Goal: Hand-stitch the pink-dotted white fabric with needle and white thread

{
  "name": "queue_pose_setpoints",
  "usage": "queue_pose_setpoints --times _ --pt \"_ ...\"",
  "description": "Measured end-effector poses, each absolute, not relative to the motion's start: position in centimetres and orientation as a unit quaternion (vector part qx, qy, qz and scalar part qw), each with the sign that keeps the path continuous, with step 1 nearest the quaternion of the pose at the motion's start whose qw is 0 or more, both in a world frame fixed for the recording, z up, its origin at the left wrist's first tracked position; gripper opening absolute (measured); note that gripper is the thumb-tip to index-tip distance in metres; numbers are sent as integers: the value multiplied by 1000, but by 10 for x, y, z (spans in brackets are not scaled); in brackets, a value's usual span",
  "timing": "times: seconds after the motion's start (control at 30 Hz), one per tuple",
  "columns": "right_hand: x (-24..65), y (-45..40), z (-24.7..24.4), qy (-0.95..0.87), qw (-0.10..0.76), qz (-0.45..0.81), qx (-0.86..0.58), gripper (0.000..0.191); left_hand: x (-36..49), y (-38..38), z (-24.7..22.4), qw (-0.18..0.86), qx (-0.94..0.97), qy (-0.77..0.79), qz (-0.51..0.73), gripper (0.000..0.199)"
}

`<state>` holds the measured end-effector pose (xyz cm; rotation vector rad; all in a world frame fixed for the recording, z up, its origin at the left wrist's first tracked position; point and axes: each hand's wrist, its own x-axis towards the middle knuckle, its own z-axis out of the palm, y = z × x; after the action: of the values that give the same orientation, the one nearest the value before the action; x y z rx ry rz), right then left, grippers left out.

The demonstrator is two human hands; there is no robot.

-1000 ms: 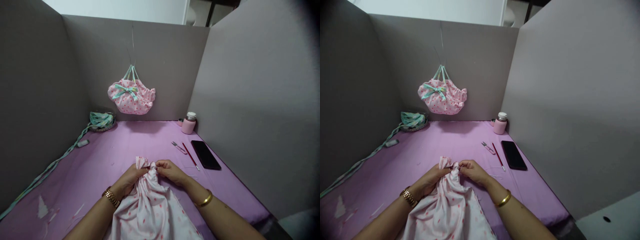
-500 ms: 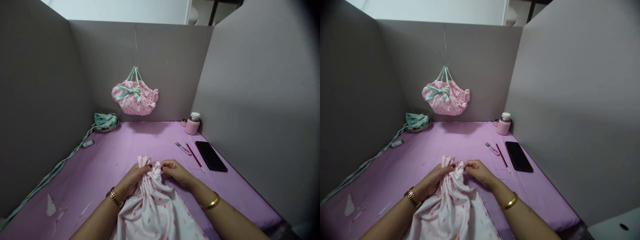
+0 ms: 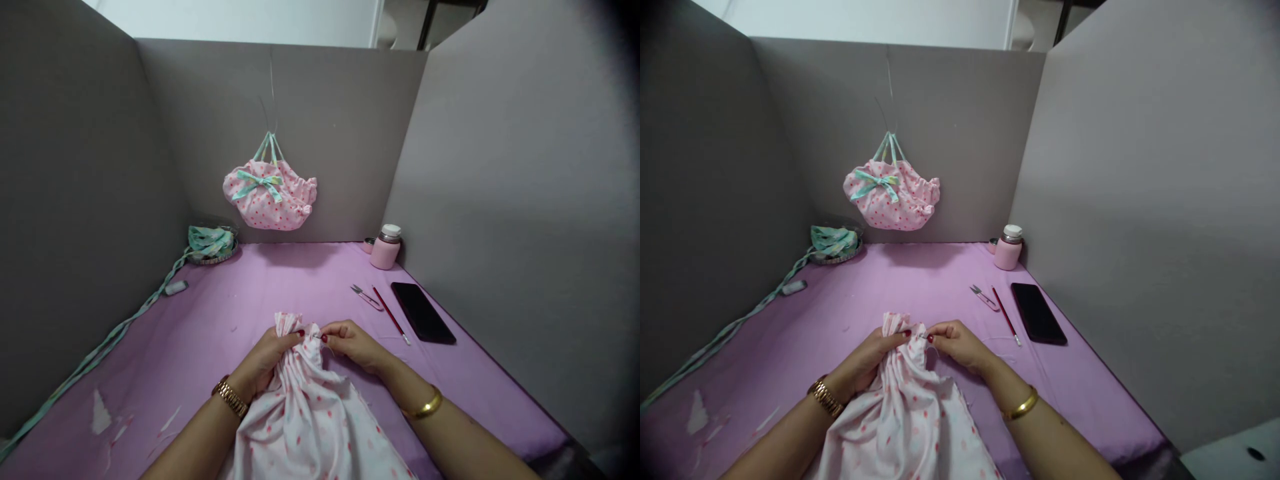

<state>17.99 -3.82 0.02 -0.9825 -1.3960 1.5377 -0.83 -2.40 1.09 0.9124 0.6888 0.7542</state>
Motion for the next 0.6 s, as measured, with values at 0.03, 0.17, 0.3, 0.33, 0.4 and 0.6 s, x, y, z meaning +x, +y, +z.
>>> queue_pose_setpoints --times 0.03,0.17,0.3,0.33,0.4,0.6 --pt "180 -38 1 -555 409 610 -391 34 -8 -24 11 773 423 320 347 22" --pt "180 -39 3 -563 402 605 -394 33 -8 -24 11 761 436 332 347 19" --pt "180 -39 2 -578 400 590 -398 31 -7 -25 12 726 470 357 352 15" --pt "179 -40 2 -582 400 584 -400 30 -7 -24 12 712 481 368 356 13" --pt "179 -40 2 -594 398 570 -404 27 -6 -23 11 675 507 393 365 11" --pt "178 -38 -3 -639 383 510 -430 20 -4 -18 10 565 578 446 384 9"
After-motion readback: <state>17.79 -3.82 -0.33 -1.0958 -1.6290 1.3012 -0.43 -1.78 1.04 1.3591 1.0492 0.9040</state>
